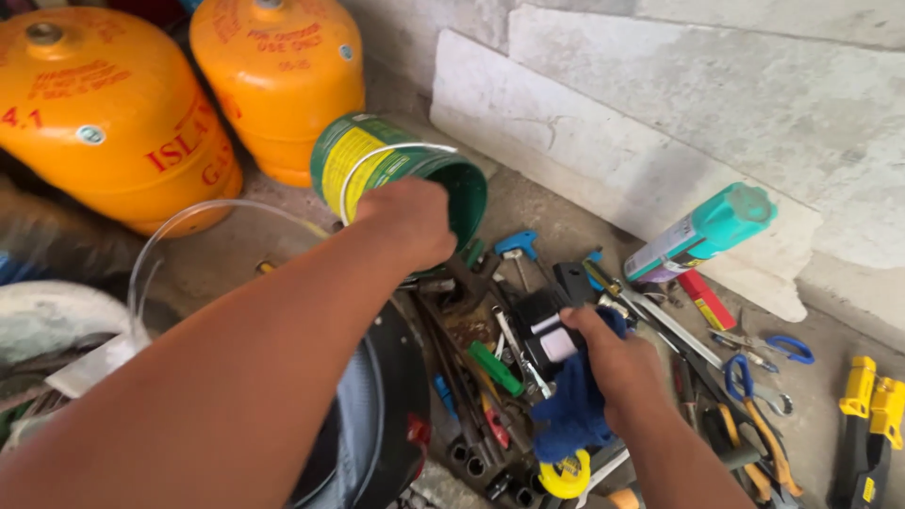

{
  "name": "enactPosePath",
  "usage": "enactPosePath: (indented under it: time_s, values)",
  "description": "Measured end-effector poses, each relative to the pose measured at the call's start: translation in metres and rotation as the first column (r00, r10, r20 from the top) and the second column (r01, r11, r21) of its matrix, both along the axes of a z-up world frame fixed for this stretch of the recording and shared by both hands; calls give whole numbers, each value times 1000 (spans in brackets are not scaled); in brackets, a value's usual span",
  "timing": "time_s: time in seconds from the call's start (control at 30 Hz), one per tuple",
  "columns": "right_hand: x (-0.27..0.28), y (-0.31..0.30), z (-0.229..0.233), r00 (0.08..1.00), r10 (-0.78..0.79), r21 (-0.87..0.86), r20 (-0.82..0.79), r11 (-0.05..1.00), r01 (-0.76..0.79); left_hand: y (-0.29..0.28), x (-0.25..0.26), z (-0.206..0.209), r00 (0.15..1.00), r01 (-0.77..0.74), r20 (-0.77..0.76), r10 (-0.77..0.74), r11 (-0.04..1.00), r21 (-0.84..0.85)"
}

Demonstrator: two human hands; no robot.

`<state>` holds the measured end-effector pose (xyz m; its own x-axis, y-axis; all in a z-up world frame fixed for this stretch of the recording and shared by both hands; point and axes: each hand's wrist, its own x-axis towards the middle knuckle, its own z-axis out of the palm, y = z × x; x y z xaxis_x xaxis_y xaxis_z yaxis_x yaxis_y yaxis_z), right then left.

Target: Cleaning a power tool battery using a cloth and organizing it into a storage case.

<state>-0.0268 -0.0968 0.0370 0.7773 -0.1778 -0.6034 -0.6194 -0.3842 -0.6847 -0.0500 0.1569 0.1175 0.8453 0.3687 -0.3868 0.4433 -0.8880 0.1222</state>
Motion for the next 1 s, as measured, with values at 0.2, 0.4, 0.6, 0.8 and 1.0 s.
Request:
enactPosePath:
  time_s: [0.2,0.4,0.6,0.8,1.0]
  values:
    - [-9,43,37,1000,28,222,5,975,-28,-9,4,-11,999,43,24,-41,997,-59]
    - [-3,66,37,989,111,287,101,948,-136,-20,4,-1,995,87,-46,-90,994,-74]
    - [-1,76,36,993,85,304,76,947,-104,-2,30,-26,901,176,346,-261,950,258]
    - [2,77,32,995,74,273,70,958,-90,6,40,-47,836,427,246,-491,862,272]
    - [2,71,37,995,86,241,55,966,-97,-5,51,-90,892,452,-161,-423,850,270]
